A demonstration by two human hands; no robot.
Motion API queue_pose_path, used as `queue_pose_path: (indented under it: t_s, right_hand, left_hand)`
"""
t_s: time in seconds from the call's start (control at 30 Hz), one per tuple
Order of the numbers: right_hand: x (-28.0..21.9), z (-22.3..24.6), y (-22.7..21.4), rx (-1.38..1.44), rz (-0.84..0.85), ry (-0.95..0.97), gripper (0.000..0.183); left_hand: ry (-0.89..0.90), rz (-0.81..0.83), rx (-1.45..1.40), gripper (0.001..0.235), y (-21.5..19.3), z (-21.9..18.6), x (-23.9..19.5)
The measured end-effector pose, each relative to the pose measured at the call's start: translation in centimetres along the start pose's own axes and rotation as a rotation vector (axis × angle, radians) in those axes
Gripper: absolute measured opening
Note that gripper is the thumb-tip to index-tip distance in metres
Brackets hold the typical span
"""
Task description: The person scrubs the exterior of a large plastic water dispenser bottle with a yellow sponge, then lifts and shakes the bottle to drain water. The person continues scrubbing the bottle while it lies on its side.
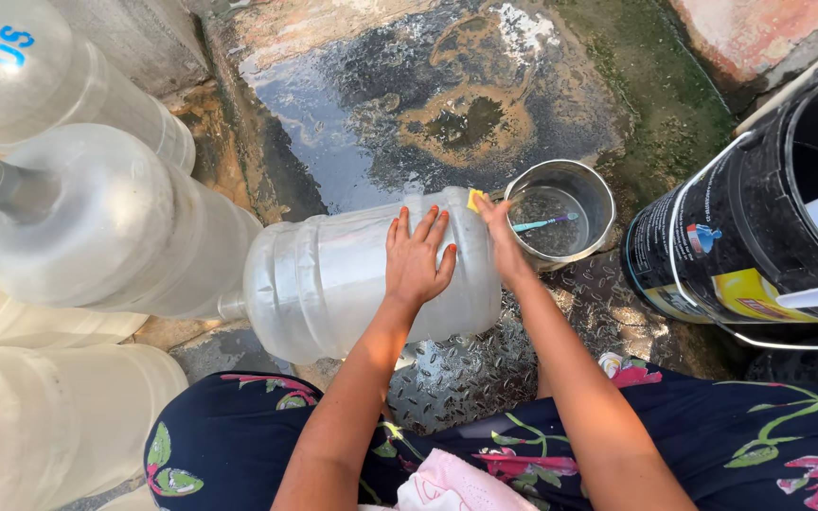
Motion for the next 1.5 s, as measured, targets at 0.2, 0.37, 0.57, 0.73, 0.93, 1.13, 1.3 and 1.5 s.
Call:
queue_pose_path:
  t_s: [0.2,0.37,0.57,0.73,0.93,1.13,1.3,1.5]
  right_hand:
    - [-13.3,1.6,2.8,-0.758,-0.282,-0.354,0.09]
    - [-8.2,0.0,1.4,-0.621,-0.212,-0.313,0.096]
    - [6.1,-5.4,0.5,0.077,0.212,0.167,0.115]
    - [8.7,-8.0,1.4,-0.125,0.328,0.509,0.117]
    - [8.6,0.2,0.1,-0.754,0.032,-0.062,0.101]
    - [-2.5,4.3,1.2,-0.826,-0.362,-0.437,0.065]
    - [-11.6,3.8,3.4,-1.049,-0.385,-0.663,0.067]
    - [-9.7,2.6,3.0,-0.908,-0.325,-0.505,0.072]
  left_hand:
    - [-0.071,-0.026,-0.028,0.057,-0.4,1.3,1.6]
    - [-0.037,-0.051,-0.001,0.058,-0.8,0.4,1.0]
    - [0.033,-0.122,0.045,0.06,-1.4,-3.6,-4.6]
    - [0.086,-0.095,0.132,0.062,1.3,-4.3,-8.8]
    - [0.307,-0.167,0.337,0.06,4.5,-2.1,-10.7]
    - [-0.085,-0.198,0.011,0.054,1.6,1.3,-3.6]
    - [-0.256,-0.242,0.089,0.071,-1.1,1.4,-1.1]
    - [-0.216,-0.222,0.074,0.069,-1.4,0.0,-2.8]
Point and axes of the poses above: each hand's wrist, its own x-axis towards the middle knuckle, its own y-axis out of the palm, z = x × y, the point moved 8 cm from there along x, towards the middle knuckle, and after that the axes turned 12 degrees about -x, right-handed, at the moved point
